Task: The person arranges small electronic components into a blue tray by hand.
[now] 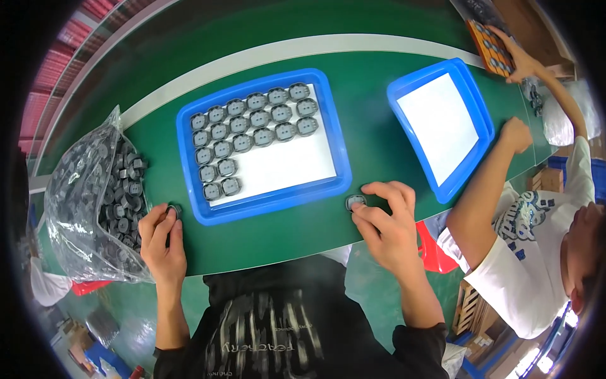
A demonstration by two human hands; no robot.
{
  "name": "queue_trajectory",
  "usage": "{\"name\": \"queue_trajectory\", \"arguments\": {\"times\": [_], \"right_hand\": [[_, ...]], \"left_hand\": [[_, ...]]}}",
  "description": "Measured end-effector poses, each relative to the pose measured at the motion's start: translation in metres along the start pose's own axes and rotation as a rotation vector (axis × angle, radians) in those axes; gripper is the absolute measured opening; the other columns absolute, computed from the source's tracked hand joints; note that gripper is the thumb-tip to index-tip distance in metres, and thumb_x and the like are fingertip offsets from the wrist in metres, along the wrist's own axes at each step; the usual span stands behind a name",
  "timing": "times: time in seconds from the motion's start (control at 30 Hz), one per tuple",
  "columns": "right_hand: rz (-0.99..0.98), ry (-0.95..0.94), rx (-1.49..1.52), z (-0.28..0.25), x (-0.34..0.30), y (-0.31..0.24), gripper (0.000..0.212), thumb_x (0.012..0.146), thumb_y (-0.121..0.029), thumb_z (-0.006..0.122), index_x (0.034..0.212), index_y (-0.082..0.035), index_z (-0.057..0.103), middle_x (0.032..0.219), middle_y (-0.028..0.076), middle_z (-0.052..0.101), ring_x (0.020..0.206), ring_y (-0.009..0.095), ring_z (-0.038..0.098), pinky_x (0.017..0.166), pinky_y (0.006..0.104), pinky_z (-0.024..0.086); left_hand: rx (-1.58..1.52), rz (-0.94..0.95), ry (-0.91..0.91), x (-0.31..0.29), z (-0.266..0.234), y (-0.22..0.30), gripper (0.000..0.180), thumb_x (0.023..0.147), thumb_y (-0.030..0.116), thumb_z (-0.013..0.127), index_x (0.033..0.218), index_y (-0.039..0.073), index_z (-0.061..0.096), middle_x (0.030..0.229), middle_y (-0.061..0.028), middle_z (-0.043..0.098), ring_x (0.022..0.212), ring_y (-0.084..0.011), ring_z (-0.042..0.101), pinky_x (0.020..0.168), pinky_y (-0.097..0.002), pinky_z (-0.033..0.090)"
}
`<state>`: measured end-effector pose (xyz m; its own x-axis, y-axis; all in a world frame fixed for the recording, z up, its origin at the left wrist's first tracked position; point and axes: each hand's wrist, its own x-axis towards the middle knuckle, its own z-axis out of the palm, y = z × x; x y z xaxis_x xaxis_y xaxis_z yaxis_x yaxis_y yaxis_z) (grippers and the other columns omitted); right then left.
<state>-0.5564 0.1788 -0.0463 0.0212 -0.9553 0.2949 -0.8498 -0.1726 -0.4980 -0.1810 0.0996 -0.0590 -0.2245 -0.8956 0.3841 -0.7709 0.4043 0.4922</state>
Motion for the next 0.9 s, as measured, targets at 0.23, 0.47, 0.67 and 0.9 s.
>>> {"name": "queue_trajectory", "arguments": {"times": [0.23, 0.47, 0.67, 0.9], "right_hand": [[-0.090, -0.005, 0.066, -0.012, 0.014, -0.010, 0.022, 0.073, 0.005, 0.078, 0.094, -0.001, 0.072, 0.113, 0.012, 0.068, 0.103, 0.034, 0.061, 0.086, 0.0425, 0.051], [-0.279, -0.042, 0.083, -0.008, 0.083, -0.044, 0.021, 0.074, 0.002, 0.078, 0.093, -0.002, 0.070, 0.112, 0.011, 0.069, 0.102, 0.034, 0.062, 0.086, 0.0419, 0.052], [-0.336, -0.108, 0.054, 0.040, 0.115, -0.036, 0.011, 0.077, -0.002, 0.076, 0.086, -0.005, 0.071, 0.098, 0.006, 0.060, 0.103, 0.029, 0.054, 0.091, 0.0388, 0.045], [-0.385, -0.135, 0.065, 0.051, 0.122, -0.030, 0.009, 0.077, -0.003, 0.076, 0.085, -0.005, 0.073, 0.096, 0.006, 0.059, 0.097, 0.027, 0.053, 0.089, 0.0387, 0.045]], "left_hand": [[-0.005, 0.046, -0.021, 0.018, -0.015, 0.009, 0.023, 0.079, -0.009, 0.074, 0.101, -0.001, 0.075, 0.110, -0.0143, 0.065, 0.094, -0.0282, 0.063, 0.077, -0.0349, 0.054], [-0.250, 0.439, 0.002, 0.070, 0.023, 0.074, 0.024, 0.075, -0.005, 0.077, 0.098, 0.002, 0.076, 0.094, -0.0086, 0.063, 0.084, -0.0268, 0.061, 0.074, -0.0366, 0.050], [-0.149, 0.450, -0.106, 0.093, 0.065, 0.078, 0.012, 0.077, -0.001, 0.077, 0.089, 0.001, 0.074, 0.088, -0.0065, 0.060, 0.083, -0.0260, 0.057, 0.076, -0.0377, 0.046], [-0.110, 0.366, -0.176, 0.094, 0.070, 0.065, 0.015, 0.076, 0.001, 0.077, 0.092, 0.002, 0.077, 0.090, -0.0068, 0.060, 0.089, -0.0266, 0.057, 0.082, -0.0386, 0.046]]}}
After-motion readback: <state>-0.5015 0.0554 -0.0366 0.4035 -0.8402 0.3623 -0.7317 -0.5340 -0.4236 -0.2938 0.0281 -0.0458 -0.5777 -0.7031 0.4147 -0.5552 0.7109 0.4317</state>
